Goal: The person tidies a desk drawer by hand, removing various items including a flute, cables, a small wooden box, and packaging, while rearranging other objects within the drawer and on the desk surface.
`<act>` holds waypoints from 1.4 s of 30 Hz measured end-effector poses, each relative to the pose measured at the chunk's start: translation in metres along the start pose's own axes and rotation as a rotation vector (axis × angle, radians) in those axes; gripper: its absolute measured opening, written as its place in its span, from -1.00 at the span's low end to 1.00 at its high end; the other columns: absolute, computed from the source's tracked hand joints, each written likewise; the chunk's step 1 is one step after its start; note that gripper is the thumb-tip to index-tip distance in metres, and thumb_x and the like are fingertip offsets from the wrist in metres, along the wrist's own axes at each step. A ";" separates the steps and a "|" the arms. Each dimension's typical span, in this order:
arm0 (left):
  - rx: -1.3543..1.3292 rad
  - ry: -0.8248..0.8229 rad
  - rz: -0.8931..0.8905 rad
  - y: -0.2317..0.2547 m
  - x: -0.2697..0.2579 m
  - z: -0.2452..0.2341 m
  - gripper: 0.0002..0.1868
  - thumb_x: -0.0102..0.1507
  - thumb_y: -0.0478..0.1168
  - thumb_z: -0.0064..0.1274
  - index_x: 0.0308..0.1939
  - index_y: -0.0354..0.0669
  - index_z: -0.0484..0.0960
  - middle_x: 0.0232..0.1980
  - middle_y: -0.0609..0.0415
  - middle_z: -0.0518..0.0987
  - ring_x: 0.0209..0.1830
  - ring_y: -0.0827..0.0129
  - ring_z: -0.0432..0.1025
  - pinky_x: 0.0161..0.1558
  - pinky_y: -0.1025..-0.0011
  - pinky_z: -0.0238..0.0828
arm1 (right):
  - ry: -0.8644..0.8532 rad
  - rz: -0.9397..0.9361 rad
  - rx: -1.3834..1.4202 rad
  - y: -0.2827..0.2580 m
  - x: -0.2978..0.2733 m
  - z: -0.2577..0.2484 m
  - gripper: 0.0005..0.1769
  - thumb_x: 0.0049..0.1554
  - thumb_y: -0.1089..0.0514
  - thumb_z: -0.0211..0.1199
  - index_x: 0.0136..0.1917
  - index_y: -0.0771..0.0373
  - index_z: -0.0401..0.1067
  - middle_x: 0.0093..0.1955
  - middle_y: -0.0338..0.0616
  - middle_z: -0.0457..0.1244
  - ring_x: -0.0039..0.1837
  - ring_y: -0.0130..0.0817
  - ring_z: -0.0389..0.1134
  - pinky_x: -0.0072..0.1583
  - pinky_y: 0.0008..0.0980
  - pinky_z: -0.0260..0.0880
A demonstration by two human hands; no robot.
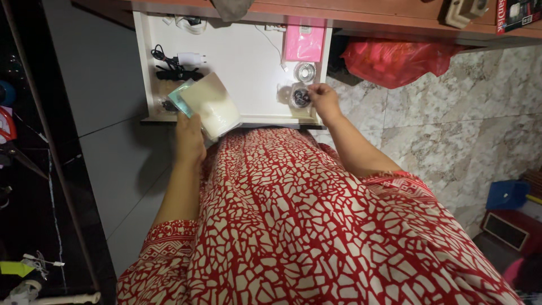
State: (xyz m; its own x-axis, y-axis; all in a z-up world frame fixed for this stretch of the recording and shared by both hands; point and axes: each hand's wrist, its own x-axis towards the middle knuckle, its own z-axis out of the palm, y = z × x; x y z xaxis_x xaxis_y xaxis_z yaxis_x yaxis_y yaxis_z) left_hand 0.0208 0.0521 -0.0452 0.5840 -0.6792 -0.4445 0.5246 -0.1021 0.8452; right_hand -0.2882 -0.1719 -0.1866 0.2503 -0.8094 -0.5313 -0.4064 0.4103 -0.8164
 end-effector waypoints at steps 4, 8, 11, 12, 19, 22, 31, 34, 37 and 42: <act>-0.017 -0.022 0.001 0.017 -0.008 0.002 -0.65 0.26 -0.38 -0.26 0.15 -0.33 0.31 0.03 0.03 0.45 -0.04 0.40 0.38 0.02 0.47 0.35 | -0.014 -0.094 -0.350 0.028 0.004 0.012 -0.86 0.06 0.25 0.21 -0.07 0.29 0.44 -0.22 -0.17 0.33 -0.20 -0.46 0.34 -0.14 -0.46 0.33; -0.036 -0.007 -0.033 0.019 -0.011 -0.002 -0.65 0.26 -0.37 -0.27 0.14 -0.34 0.28 0.03 0.00 0.45 -0.04 0.38 0.40 0.03 0.43 0.38 | -0.018 -0.146 -0.513 0.033 0.007 0.015 -0.84 0.03 0.27 0.24 -0.07 0.27 0.47 -0.20 -0.11 0.35 -0.19 -0.42 0.35 -0.11 -0.44 0.34; -0.042 0.022 -0.038 0.015 -0.012 -0.005 -0.68 0.28 -0.38 -0.26 0.12 -0.39 0.29 0.02 -0.03 0.45 -0.04 0.35 0.41 0.04 0.40 0.40 | -0.047 0.122 -0.399 0.038 0.011 0.020 -0.83 0.03 0.25 0.19 -0.06 0.23 0.43 -0.19 -0.14 0.34 -0.30 -0.35 0.33 -0.24 -0.37 0.34; -0.030 0.025 -0.025 0.014 -0.012 -0.006 -0.68 0.28 -0.38 -0.26 0.13 -0.37 0.29 0.04 -0.03 0.45 -0.03 0.37 0.40 0.04 0.42 0.39 | -0.039 0.057 -0.409 0.042 0.014 0.024 -0.85 0.02 0.25 0.21 -0.08 0.25 0.44 -0.22 -0.14 0.34 -0.31 -0.39 0.33 -0.23 -0.40 0.34; -0.048 0.067 -0.054 0.009 -0.012 -0.007 -0.70 0.29 -0.38 -0.25 0.11 -0.34 0.27 0.03 -0.03 0.44 -0.03 0.35 0.42 0.02 0.41 0.43 | 0.131 0.173 0.243 0.048 0.035 0.055 -0.93 0.04 0.28 0.21 -0.17 0.26 0.35 -0.32 -0.22 0.25 -0.34 -0.44 0.28 -0.29 -0.46 0.36; -0.038 0.079 -0.046 0.007 -0.011 -0.007 -0.70 0.30 -0.38 -0.24 0.12 -0.35 0.27 0.05 -0.04 0.44 -0.02 0.34 0.42 0.04 0.41 0.41 | 0.120 0.274 0.441 0.033 0.041 0.060 -0.94 0.02 0.34 0.19 -0.19 0.32 0.35 -0.33 -0.09 0.28 -0.36 -0.35 0.28 -0.29 -0.43 0.35; 0.065 0.095 -0.025 0.001 -0.016 -0.013 -0.70 0.34 -0.37 -0.27 0.15 -0.38 0.25 0.11 -0.07 0.41 0.06 0.33 0.36 0.14 0.40 0.32 | 0.196 0.450 0.569 0.055 0.071 0.080 -0.96 0.01 0.39 0.14 -0.27 0.32 0.34 -0.37 -0.04 0.23 -0.41 -0.29 0.24 -0.40 -0.36 0.16; -0.009 0.115 -0.085 0.002 -0.019 -0.013 -0.66 0.29 -0.36 -0.28 0.15 -0.34 0.23 0.08 -0.04 0.41 0.01 0.33 0.37 0.08 0.39 0.34 | 0.204 0.487 0.508 0.073 0.072 0.081 -0.98 0.02 0.38 0.17 -0.25 0.34 0.37 -0.33 -0.08 0.26 -0.37 -0.33 0.26 -0.34 -0.41 0.31; 0.008 0.118 -0.052 0.000 -0.020 -0.014 -0.68 0.30 -0.36 -0.28 0.15 -0.35 0.24 0.08 -0.05 0.42 0.02 0.34 0.37 0.09 0.41 0.33 | 0.250 0.693 0.608 0.080 0.056 0.082 -0.96 0.05 0.32 0.20 -0.22 0.36 0.39 -0.33 -0.08 0.27 -0.36 -0.32 0.28 -0.32 -0.39 0.34; 0.019 0.095 0.003 -0.005 -0.018 -0.019 -0.71 0.33 -0.37 -0.26 0.13 -0.37 0.25 0.09 -0.06 0.42 0.04 0.35 0.37 0.14 0.42 0.31 | 0.131 0.595 0.533 0.054 0.037 0.073 -0.94 0.06 0.29 0.11 -0.20 0.34 0.36 -0.33 -0.08 0.27 -0.33 -0.30 0.31 -0.27 -0.35 0.39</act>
State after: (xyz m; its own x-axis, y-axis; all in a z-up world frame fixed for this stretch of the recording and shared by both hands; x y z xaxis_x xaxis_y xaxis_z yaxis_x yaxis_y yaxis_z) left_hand 0.0192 0.0785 -0.0474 0.6423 -0.6075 -0.4673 0.5113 -0.1146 0.8517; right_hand -0.2374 -0.1488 -0.2667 0.0058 -0.4212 -0.9069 0.0427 0.9062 -0.4206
